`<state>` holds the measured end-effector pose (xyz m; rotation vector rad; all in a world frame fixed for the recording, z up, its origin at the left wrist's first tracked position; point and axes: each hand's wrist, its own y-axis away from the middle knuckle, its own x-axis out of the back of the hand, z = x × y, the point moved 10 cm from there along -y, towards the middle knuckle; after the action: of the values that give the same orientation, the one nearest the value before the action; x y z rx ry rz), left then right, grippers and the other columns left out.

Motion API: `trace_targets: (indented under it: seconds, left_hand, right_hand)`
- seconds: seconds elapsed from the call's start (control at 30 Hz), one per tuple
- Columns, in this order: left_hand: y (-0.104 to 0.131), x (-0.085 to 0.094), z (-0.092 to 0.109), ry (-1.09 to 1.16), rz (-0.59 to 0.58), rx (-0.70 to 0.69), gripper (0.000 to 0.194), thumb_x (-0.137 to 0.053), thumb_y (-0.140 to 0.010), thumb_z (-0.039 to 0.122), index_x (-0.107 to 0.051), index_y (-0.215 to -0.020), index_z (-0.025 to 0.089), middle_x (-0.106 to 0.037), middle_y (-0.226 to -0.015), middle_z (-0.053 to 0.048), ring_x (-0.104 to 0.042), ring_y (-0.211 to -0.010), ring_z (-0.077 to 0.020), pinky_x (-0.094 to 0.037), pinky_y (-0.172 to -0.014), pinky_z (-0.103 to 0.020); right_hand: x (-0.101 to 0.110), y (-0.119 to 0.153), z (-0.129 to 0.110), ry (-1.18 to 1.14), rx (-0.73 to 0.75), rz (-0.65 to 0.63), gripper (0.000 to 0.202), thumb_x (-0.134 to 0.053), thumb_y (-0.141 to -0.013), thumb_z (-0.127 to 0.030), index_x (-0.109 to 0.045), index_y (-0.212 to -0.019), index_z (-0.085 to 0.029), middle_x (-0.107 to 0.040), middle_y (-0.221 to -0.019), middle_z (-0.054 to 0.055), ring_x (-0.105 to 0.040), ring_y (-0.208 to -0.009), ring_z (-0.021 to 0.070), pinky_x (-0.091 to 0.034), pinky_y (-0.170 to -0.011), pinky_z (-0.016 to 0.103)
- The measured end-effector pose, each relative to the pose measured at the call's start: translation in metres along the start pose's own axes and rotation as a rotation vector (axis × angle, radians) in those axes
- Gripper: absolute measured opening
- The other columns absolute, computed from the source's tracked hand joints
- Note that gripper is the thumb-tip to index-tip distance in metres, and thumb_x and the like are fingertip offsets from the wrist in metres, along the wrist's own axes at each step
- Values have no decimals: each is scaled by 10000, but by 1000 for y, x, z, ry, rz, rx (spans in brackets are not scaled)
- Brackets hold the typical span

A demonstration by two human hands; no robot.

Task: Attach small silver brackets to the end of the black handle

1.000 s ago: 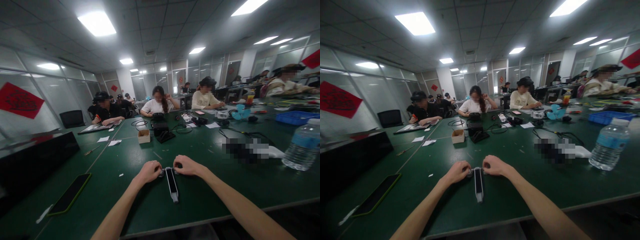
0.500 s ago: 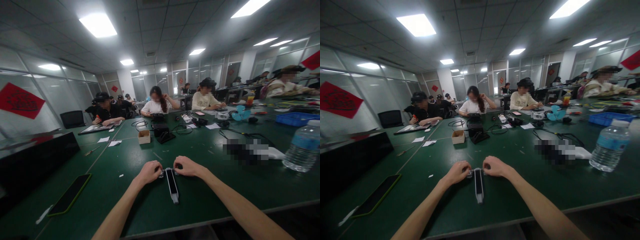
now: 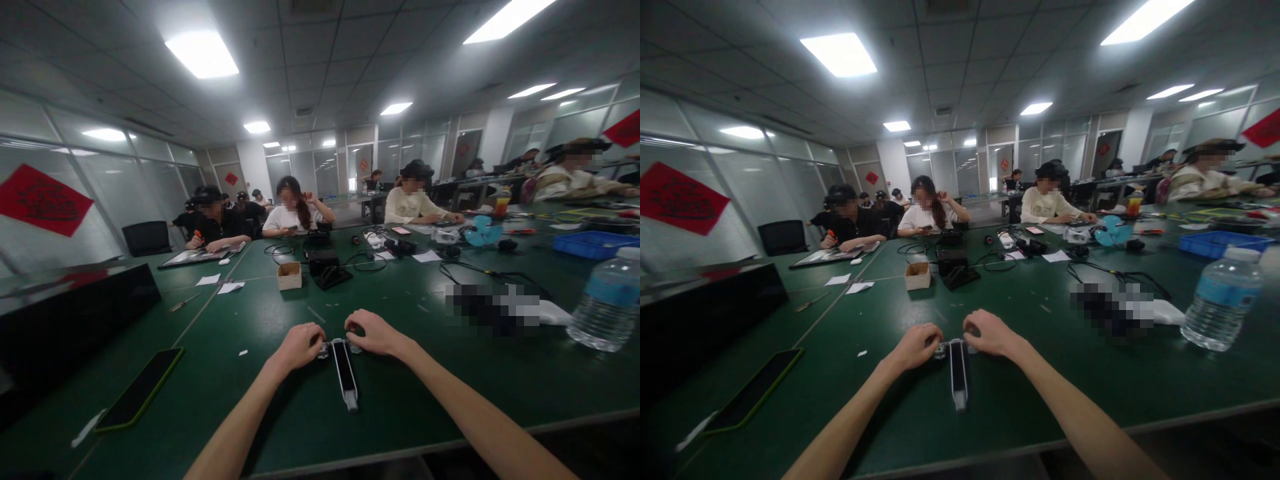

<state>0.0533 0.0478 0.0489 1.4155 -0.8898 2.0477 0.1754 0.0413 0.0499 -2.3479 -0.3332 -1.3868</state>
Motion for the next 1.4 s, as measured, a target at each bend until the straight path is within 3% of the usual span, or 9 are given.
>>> trace_targets:
  seconds: [0.17,0.3,0.47,0.6,0.73,0.93,1.07,1.23,1.4]
  left_hand:
    - [2,0,-6,-86,-1,13,176,-439,-835,151,-613,-861,163,-618,-832,-32,-564,-739,-138,-406,-688,-229]
    - [2,0,-12,-125,-10,47,188,-426,-841,152,-611,-870,160,-622,-843,-39,-563,-737,-139,-402,-685,-233]
    - [3,4,-15,-149,4,42,192,-432,-830,145,-620,-866,164,-630,-843,-44,-575,-744,-149,-405,-683,-240]
    - [5,6,-18,-138,33,29,181,-434,-840,153,-612,-862,167,-625,-837,-41,-578,-731,-147,-407,-676,-235]
    - [7,2,-23,-138,44,20,172,-442,-838,162,-613,-852,172,-630,-835,-35,-583,-726,-150,-409,-684,-238]
    - [7,-15,-23,-107,-10,21,169,-453,-817,160,-616,-859,173,-639,-846,-36,-591,-748,-156,-425,-692,-238]
    - [6,-25,-21,-75,-56,47,161,-457,-818,165,-608,-871,179,-647,-850,-31,-598,-771,-163,-440,-705,-246]
    - [3,-29,-23,-54,-46,61,155,-461,-810,162,-597,-881,185,-642,-838,-25,-595,-763,-164,-442,-706,-250]
    - [1,-35,-26,-52,-59,73,159,-467,-805,160,-582,-911,191,-635,-854,-25,-593,-784,-168,-438,-710,-248]
  right_hand:
    - [-24,10,-39,26,-122,-77,296,-421,-882,-457,-562,-954,-207,-610,-904,44,-572,-764,171,-441,-654,285]
    - [-56,13,-62,257,-164,-114,461,-571,-772,-514,-517,-1107,-202,-579,-1105,145,-584,-890,288,-458,-682,377]
    - [-59,3,-52,267,-212,-111,368,-555,-777,-242,-481,-1137,-213,-567,-1093,129,-605,-846,258,-451,-616,319]
    - [-42,2,-32,223,-224,-137,293,-552,-751,-184,-489,-1035,-225,-563,-1031,83,-599,-821,222,-425,-592,271]
    - [-16,2,21,309,-314,-83,202,-522,-780,-209,-475,-977,-205,-542,-1005,81,-591,-821,217,-396,-615,270]
    - [36,-4,149,490,-517,28,176,-486,-835,-219,-466,-1000,-158,-520,-1028,106,-594,-885,230,-395,-677,282]
    - [69,-2,213,522,-641,92,184,-440,-872,-213,-462,-1035,-131,-506,-1044,151,-585,-937,262,-404,-714,319]
    - [83,-2,260,522,-713,116,225,-454,-883,-260,-479,-1067,-134,-500,-1062,160,-576,-976,268,-410,-744,328]
    - [77,-14,281,523,-741,139,275,-426,-879,-224,-480,-1140,-157,-483,-1110,168,-566,-973,277,-412,-758,365]
